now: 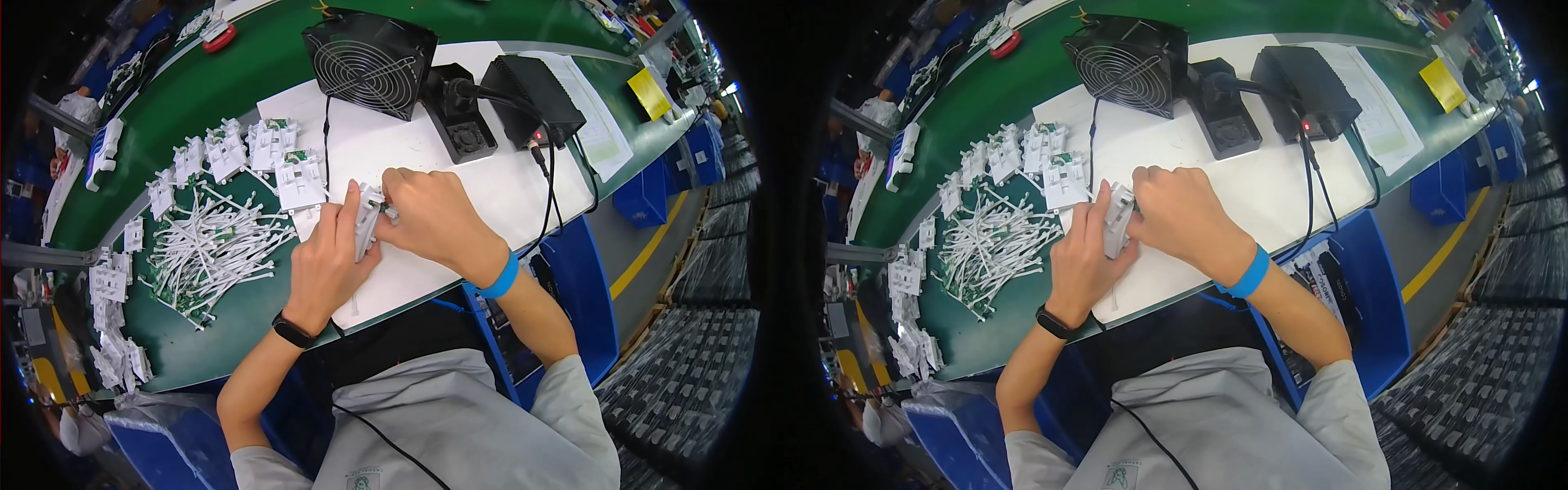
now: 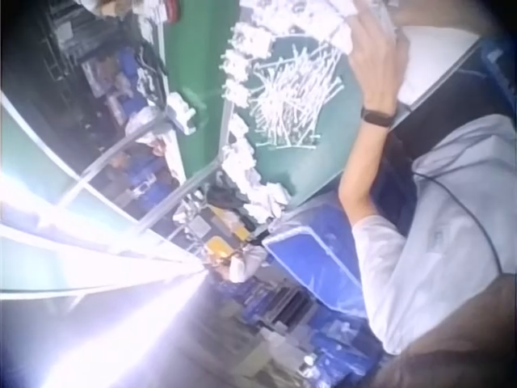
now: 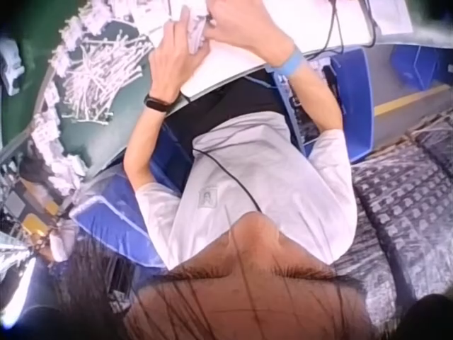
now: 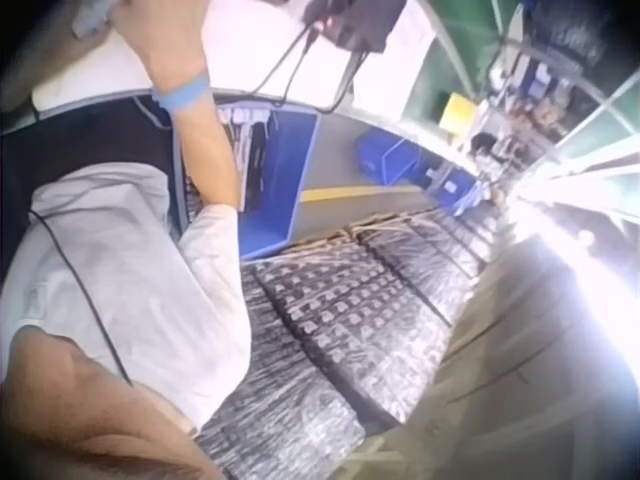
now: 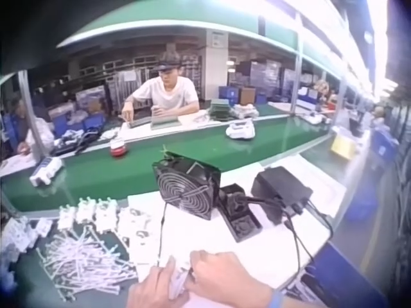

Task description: Soldering wires onto small electronic components at an industrial assembly line station.

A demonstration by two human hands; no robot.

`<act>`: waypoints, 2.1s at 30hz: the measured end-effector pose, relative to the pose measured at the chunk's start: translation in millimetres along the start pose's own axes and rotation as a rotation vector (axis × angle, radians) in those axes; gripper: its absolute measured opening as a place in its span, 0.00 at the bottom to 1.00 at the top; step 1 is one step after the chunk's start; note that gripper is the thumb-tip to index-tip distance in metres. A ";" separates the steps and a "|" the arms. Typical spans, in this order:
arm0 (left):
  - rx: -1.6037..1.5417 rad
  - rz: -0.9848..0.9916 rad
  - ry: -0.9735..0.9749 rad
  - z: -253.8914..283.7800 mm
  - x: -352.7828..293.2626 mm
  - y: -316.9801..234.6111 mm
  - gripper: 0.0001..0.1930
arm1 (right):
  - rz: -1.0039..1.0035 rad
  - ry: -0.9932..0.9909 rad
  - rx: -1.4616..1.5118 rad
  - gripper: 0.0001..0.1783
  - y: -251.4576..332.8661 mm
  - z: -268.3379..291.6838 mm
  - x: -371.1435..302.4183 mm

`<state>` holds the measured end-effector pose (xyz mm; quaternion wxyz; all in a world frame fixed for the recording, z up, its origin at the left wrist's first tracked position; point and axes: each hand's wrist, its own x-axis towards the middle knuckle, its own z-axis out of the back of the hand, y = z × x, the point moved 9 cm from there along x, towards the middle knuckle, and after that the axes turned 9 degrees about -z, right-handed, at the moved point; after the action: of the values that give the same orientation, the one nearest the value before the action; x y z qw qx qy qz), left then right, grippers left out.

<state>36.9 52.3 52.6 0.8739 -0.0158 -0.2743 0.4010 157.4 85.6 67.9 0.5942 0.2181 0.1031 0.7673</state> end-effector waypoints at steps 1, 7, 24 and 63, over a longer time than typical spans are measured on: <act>-0.008 -0.002 -0.011 0.5 0.2 0.7 0.41 | -0.001 0.000 0.002 0.11 0.5 0.0 0.3; -0.075 0.020 -0.018 -1.2 2.0 6.3 0.42 | -0.021 0.049 -0.004 0.11 -4.5 -1.3 1.3; -0.524 0.053 -0.162 10.6 1.1 19.7 0.46 | -0.280 0.307 0.833 0.10 -20.5 10.4 -9.7; -0.379 -0.205 -0.068 21.0 12.1 -10.3 0.43 | -0.645 -0.422 1.210 0.16 -120.9 26.1 -19.9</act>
<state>40.0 49.9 78.7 0.8817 -0.1383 -0.3744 0.2516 278.1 96.9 36.3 0.5736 0.6117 0.4527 0.3032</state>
